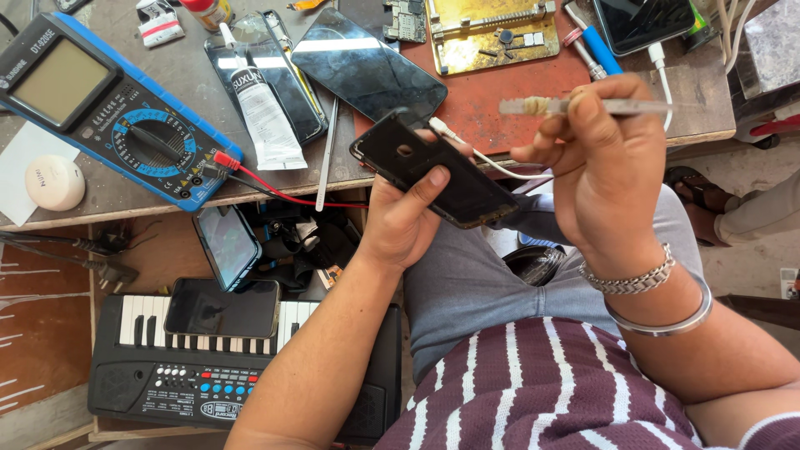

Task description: The person holds a phone back housing and scrubs its inner surface with a blue-handled brush, turning the housing to reach different areas. They then use tweezers to pick at residue on the housing and later hold and work on a small component with the tweezers over the workbench.

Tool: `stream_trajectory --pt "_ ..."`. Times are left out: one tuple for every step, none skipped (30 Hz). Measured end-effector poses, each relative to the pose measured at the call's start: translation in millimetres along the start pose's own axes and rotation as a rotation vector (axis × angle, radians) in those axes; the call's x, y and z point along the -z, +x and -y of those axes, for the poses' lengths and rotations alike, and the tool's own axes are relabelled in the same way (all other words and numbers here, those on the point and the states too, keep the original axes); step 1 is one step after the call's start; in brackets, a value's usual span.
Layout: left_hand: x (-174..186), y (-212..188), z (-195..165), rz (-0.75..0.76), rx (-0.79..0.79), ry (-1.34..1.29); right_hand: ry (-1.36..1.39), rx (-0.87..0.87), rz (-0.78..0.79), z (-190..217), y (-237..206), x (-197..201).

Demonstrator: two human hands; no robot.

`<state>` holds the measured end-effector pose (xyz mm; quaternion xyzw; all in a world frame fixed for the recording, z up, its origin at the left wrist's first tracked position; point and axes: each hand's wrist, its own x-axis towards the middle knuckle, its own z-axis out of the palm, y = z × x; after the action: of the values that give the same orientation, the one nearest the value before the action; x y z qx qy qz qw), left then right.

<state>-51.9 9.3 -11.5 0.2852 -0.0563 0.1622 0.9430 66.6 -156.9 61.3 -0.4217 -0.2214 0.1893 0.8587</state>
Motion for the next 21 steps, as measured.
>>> stream_trajectory --pt "-1.2 0.5 -1.2 -0.004 0.007 -0.011 -0.076 0.035 -0.003 -0.6 -2.8 -1.2" --pt "-2.7 1.3 -2.4 -0.008 0.014 -0.022 -0.195 0.059 0.010 -0.7 -5.8 -2.3" --pt "-4.4 2.5 -3.7 -0.011 0.022 -0.033 -0.312 0.085 0.020 -1.0 -9.0 -3.5" --pt "-6.2 3.2 -5.4 -0.002 0.019 -0.039 -0.470 0.099 0.047 -0.9 -13.2 -4.6" --pt "-8.2 3.7 -6.9 0.006 0.018 -0.047 -0.628 0.112 0.071 -0.9 -16.8 -5.3" --pt "-10.6 4.1 -7.6 0.014 0.017 -0.056 -0.749 0.215 0.145 -0.9 -18.7 -4.9" --pt "-13.1 4.9 -8.0 0.005 0.026 -0.053 -0.869 0.319 0.220 -1.5 -19.8 -4.2" --pt "-15.3 5.0 -8.9 -0.003 0.034 -0.049 -0.986 0.423 0.298 -3.9 -20.9 -4.0" --pt "-17.5 5.0 -9.5 -0.012 0.043 -0.045 -0.902 0.346 0.253 -7.3 -21.4 -3.7" --pt "-19.6 4.8 -9.7 0.006 0.037 -0.042 -0.817 0.270 0.209 -11.2 -21.6 -3.4" --pt "-21.4 4.7 -9.8 0.025 0.031 -0.038 -0.731 0.195 0.166 -13.9 -21.3 -2.0" --pt "-22.4 4.6 -10.3 0.044 0.024 -0.032 -0.653 0.131 0.117 -14.7 -20.3 0.5" --pt "-22.5 4.3 -12.0 0.097 0.035 -0.064 -0.575 0.067 0.068 -15.5 -19.0 2.9" --pt "-22.1 3.6 -13.5 0.150 0.047 -0.099 -0.499 0.002 0.019 -15.6 -17.7 5.3" --pt "-21.7 3.1 -13.7 0.202 0.059 -0.133 -0.403 -0.027 -0.001 -16.1 -15.9 7.1" --pt "-22.1 1.9 -11.6 0.166 0.063 -0.034 -0.307 -0.056 -0.020 -17.3 -14.2 7.9" --pt "-22.9 0.8 -7.9 0.129 0.066 0.065 -0.211 -0.086 -0.039 -17.6 -13.3 8.6" --pt "-23.4 0.3 -4.4 0.091 0.069 0.164 -0.230 -0.091 -0.040 -17.6 -13.4 8.8" --pt "-23.5 0.0 -1.6 0.064 0.060 0.226 -0.247 -0.097 -0.042 -17.7 -13.5 8.7" --pt "-23.7 -0.9 1.0 0.037 0.053 0.288 -0.265 -0.105 -0.044 -18.0 -14.3 8.2" --pt "-24.1 -1.8 3.0 0.009 0.046 0.349 -0.260 -0.107 -0.032 -18.3 -14.7 7.9"
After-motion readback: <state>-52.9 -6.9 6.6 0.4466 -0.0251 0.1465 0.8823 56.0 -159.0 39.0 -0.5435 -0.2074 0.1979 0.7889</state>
